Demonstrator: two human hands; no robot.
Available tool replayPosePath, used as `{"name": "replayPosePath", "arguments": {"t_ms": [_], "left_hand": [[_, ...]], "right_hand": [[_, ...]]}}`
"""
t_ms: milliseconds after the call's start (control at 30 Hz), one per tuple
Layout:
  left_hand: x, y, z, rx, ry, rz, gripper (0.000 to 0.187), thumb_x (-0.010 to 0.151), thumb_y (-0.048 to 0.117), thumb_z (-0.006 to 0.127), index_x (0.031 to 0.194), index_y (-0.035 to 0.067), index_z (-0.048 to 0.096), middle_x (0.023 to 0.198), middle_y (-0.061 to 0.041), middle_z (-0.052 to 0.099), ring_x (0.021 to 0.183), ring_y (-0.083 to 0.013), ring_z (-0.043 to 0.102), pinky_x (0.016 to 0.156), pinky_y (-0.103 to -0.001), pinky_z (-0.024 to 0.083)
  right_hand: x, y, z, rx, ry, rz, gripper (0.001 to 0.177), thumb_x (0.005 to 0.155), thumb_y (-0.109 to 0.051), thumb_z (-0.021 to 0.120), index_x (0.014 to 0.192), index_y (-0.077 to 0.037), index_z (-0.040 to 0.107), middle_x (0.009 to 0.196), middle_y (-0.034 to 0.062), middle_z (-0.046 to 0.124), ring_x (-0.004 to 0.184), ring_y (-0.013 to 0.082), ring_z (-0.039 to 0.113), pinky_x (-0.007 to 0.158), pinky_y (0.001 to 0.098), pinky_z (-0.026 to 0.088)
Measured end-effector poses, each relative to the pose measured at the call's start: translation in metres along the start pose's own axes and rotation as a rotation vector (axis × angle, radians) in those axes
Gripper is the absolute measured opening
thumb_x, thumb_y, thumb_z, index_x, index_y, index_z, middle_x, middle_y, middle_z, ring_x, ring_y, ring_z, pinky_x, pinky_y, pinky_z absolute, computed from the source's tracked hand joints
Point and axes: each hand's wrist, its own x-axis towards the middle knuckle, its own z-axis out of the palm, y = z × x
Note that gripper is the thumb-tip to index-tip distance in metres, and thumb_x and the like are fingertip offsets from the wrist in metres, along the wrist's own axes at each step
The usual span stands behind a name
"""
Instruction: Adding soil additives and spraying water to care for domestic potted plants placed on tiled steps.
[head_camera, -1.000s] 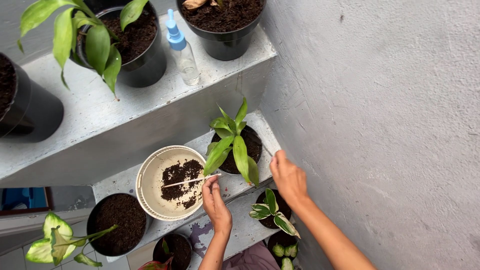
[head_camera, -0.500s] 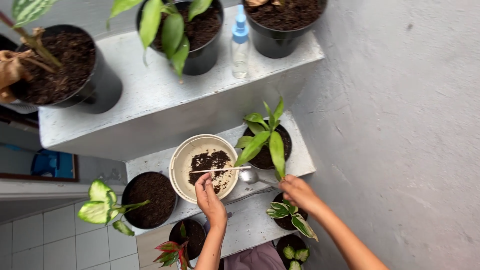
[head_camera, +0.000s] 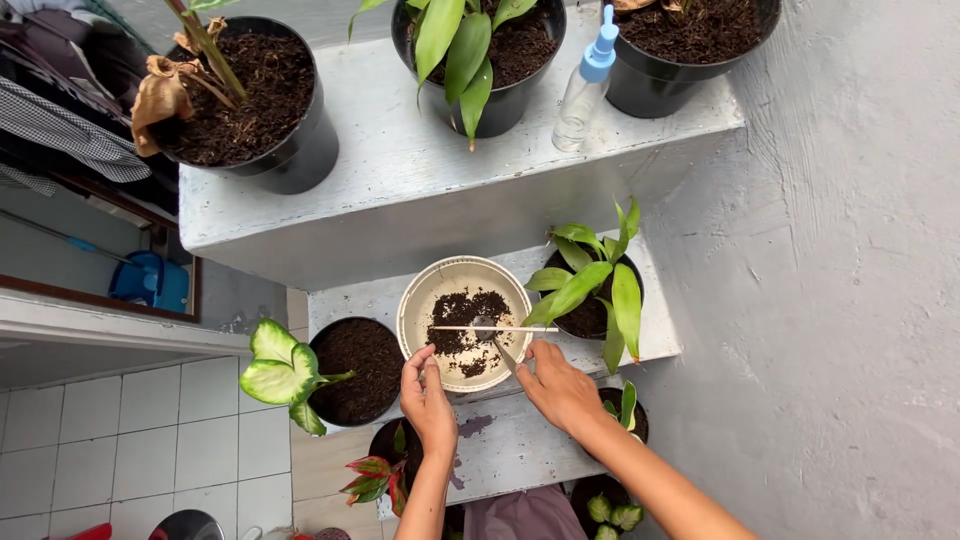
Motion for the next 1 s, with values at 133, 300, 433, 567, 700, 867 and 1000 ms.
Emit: {"name": "replayPosePath", "arguments": {"t_ms": [133, 300, 433, 567, 700, 867, 1000], "left_hand": [[0.01, 0.002, 0.0, -0.093, -0.044, -0.052, 0.025, 0.104, 0.015, 0.057, 0.121, 0.004, 0.072, 0.1, -0.003, 0.068, 0.077, -0.0081, 0.048, 0.07, -0.025, 0.043], [0.022, 0.035, 0.015, -0.157, -0.109, 0.021, 0.027, 0.105, 0.017, 0.052, 0.116, 0.001, 0.07, 0.109, -0.005, 0.073, 0.101, -0.01, 0.065, 0.092, -0.026, 0.05], [0.026, 0.058, 0.03, -0.224, -0.156, 0.039, 0.026, 0.105, 0.017, 0.051, 0.114, 0.001, 0.07, 0.112, -0.006, 0.073, 0.108, -0.0126, 0.067, 0.099, -0.028, 0.049], [0.033, 0.08, 0.039, -0.245, -0.21, 0.054, 0.024, 0.104, 0.016, 0.053, 0.112, 0.0, 0.07, 0.111, -0.007, 0.073, 0.107, -0.0132, 0.066, 0.098, -0.028, 0.049], [0.034, 0.108, 0.036, -0.182, -0.237, 0.054, 0.023, 0.102, 0.015, 0.053, 0.111, 0.001, 0.07, 0.11, -0.006, 0.074, 0.107, -0.0129, 0.066, 0.098, -0.028, 0.049], [0.035, 0.129, 0.034, -0.14, -0.237, 0.051, 0.023, 0.101, 0.014, 0.053, 0.111, 0.002, 0.071, 0.109, -0.005, 0.073, 0.104, -0.0129, 0.065, 0.096, -0.028, 0.048], [0.033, 0.135, 0.034, -0.12, -0.258, 0.056, 0.023, 0.1, 0.014, 0.053, 0.111, 0.003, 0.071, 0.108, -0.004, 0.073, 0.103, -0.0121, 0.064, 0.095, -0.028, 0.048]], "right_hand": [[-0.027, -0.064, -0.097, 0.057, 0.001, -0.096, 0.032, 0.094, -0.038, 0.054, 0.113, -0.013, 0.054, 0.109, 0.0073, 0.066, 0.087, 0.0246, 0.069, 0.075, 0.0432, 0.051], [-0.015, -0.098, -0.181, 0.334, 0.437, -0.296, 0.017, 0.097, -0.025, 0.062, 0.103, -0.01, 0.065, 0.088, 0.001, 0.069, 0.072, 0.014, 0.062, 0.062, 0.0313, 0.051], [0.04, -0.093, -0.219, 0.288, 0.645, -0.237, 0.023, 0.097, -0.025, 0.067, 0.114, -0.009, 0.062, 0.091, 0.0032, 0.063, 0.068, 0.0136, 0.059, 0.066, 0.0314, 0.05], [0.089, -0.094, -0.241, 0.238, 0.787, -0.327, 0.045, 0.096, -0.025, 0.072, 0.133, -0.007, 0.053, 0.109, 0.0088, 0.056, 0.081, 0.0166, 0.06, 0.072, 0.0339, 0.051], [0.11, -0.105, -0.254, 0.15, 0.929, -0.409, 0.056, 0.098, -0.028, 0.076, 0.143, -0.007, 0.049, 0.117, 0.0143, 0.051, 0.097, 0.0265, 0.057, 0.083, 0.04, 0.05], [0.124, -0.113, -0.266, 0.078, 0.992, -0.47, 0.046, 0.1, -0.03, 0.075, 0.135, -0.006, 0.056, 0.114, 0.0138, 0.054, 0.103, 0.0309, 0.057, 0.089, 0.0437, 0.048], [0.103, -0.122, -0.271, 0.158, 0.891, -0.391, 0.033, 0.1, -0.031, 0.071, 0.123, -0.007, 0.065, 0.109, 0.011, 0.056, 0.096, 0.0278, 0.059, 0.084, 0.0434, 0.047]]}}
